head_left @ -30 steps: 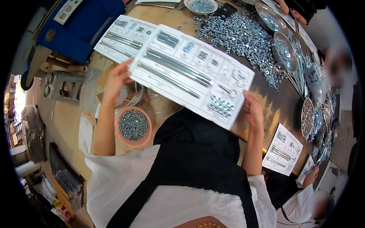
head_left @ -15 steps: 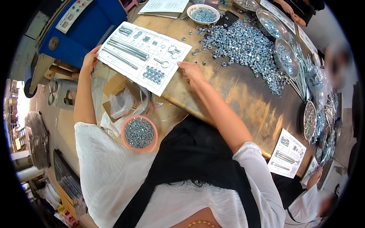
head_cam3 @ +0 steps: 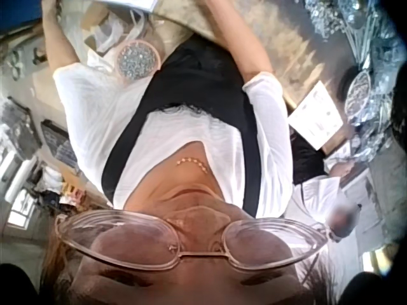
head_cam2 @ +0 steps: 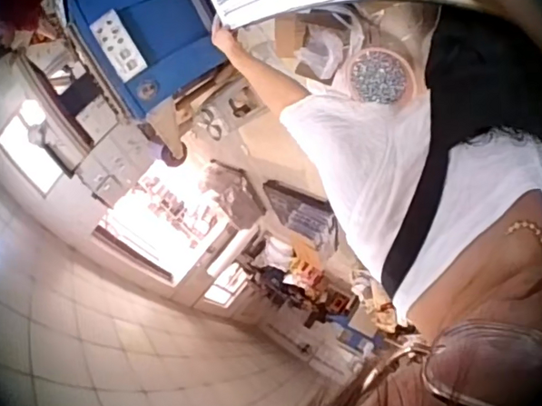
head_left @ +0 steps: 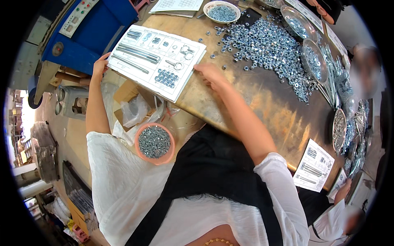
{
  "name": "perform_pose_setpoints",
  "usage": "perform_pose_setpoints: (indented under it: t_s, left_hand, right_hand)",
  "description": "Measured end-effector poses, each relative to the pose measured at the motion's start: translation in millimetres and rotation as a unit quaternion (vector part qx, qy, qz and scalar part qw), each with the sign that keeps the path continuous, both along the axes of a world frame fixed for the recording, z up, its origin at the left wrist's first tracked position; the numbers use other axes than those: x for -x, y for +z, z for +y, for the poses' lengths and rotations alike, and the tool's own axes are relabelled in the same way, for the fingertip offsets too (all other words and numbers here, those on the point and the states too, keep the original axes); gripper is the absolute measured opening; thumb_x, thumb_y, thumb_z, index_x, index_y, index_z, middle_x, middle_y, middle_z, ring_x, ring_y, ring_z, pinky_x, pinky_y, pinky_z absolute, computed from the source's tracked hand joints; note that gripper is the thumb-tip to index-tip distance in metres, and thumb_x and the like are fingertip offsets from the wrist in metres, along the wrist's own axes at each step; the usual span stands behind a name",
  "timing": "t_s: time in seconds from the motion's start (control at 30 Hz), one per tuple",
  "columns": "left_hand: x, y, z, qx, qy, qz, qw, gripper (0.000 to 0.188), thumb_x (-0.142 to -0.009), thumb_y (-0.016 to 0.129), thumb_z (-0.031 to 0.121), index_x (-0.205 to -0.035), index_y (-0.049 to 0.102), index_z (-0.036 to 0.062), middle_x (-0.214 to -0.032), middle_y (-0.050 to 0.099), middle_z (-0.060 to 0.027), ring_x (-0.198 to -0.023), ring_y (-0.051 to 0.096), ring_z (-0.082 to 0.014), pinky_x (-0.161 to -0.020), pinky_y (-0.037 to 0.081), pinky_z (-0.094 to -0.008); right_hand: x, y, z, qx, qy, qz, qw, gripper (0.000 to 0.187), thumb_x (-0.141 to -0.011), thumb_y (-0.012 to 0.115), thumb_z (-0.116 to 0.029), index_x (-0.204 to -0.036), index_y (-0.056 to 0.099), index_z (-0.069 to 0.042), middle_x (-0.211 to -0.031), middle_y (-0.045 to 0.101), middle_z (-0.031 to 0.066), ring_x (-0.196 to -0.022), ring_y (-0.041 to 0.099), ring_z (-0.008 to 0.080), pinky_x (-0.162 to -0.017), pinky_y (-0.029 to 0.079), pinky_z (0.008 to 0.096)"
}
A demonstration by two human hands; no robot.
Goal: The person sorts small metal fasteners such as nuts, bolts, and washers from a large pile on a table and places them onto printed instruction sheets. The person repeatedly picks up fasteners, aligns them on the sheet, and moves the sheet aside after filling it.
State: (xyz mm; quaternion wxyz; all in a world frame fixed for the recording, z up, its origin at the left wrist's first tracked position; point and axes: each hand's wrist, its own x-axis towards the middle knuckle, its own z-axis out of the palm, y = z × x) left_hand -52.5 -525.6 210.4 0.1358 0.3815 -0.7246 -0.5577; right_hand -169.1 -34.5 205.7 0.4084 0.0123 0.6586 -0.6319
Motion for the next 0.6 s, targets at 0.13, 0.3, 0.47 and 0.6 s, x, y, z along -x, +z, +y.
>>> perform_pose_setpoints:
  t_s: [0.13, 0.3, 0.47, 0.6]
  left_hand:
    - [-45.1, -5.3, -63.8, 0.277, 0.065, -0.01, 0.959, 0.035, -0.083, 0.058, 0.007, -0.113, 0.075, 0.0073, -0.082, 0.07, -0.0046, -0.07, 0.062, -0.014, -0.067, 0.05, -0.0274]
    - [-22.9, 46.8, 104.2, 0.345, -0.007, 0.179, 0.921, 0.026, -0.099, 0.055, 0.014, -0.119, 0.068, 0.0041, -0.116, 0.068, -0.0073, -0.103, 0.062, -0.0163, -0.09, 0.048, -0.0281]
    - [-43.3, 78.2, 317.1, 0.331, -0.231, 0.19, 0.895, 0.013, -0.097, 0.056, 0.007, -0.097, 0.067, 0.0008, -0.08, 0.06, -0.007, -0.072, 0.056, -0.0138, -0.068, 0.045, -0.0275]
    - [-32.1, 93.8, 392.2, 0.479, -0.471, 0.217, 0.708, 0.027, -0.077, 0.06, -0.008, -0.096, 0.07, 0.007, -0.087, 0.063, -0.0086, -0.071, 0.061, -0.0257, -0.062, 0.048, -0.0345]
  right_hand:
    - [-27.5, 44.5, 68.1, 0.003, 0.101, 0.115, 0.988, 0.028, -0.1, 0.057, -0.027, -0.112, 0.073, -0.008, -0.06, 0.037, -0.0113, -0.05, 0.029, 0.0021, -0.044, 0.021, 0.0236]
    - [-68.2, 73.3, 255.7, 0.0, -0.155, 0.151, 0.976, 0.025, -0.1, 0.059, -0.025, -0.112, 0.073, -0.008, -0.06, 0.042, -0.0111, -0.05, 0.03, 0.0018, -0.045, 0.021, 0.021]
    - [-124.2, 47.7, 450.5, -0.144, -0.518, 0.262, 0.801, 0.025, -0.1, 0.058, -0.025, -0.112, 0.073, -0.008, -0.06, 0.045, -0.0096, -0.05, 0.033, 0.0003, -0.046, 0.023, 0.0189]
    - [-166.4, 66.6, 592.9, -0.534, -0.548, 0.3, 0.57, 0.029, -0.097, 0.053, -0.018, -0.121, 0.069, -0.014, -0.091, 0.071, 0.0178, -0.08, 0.067, 0.0269, -0.075, 0.05, 0.0357]
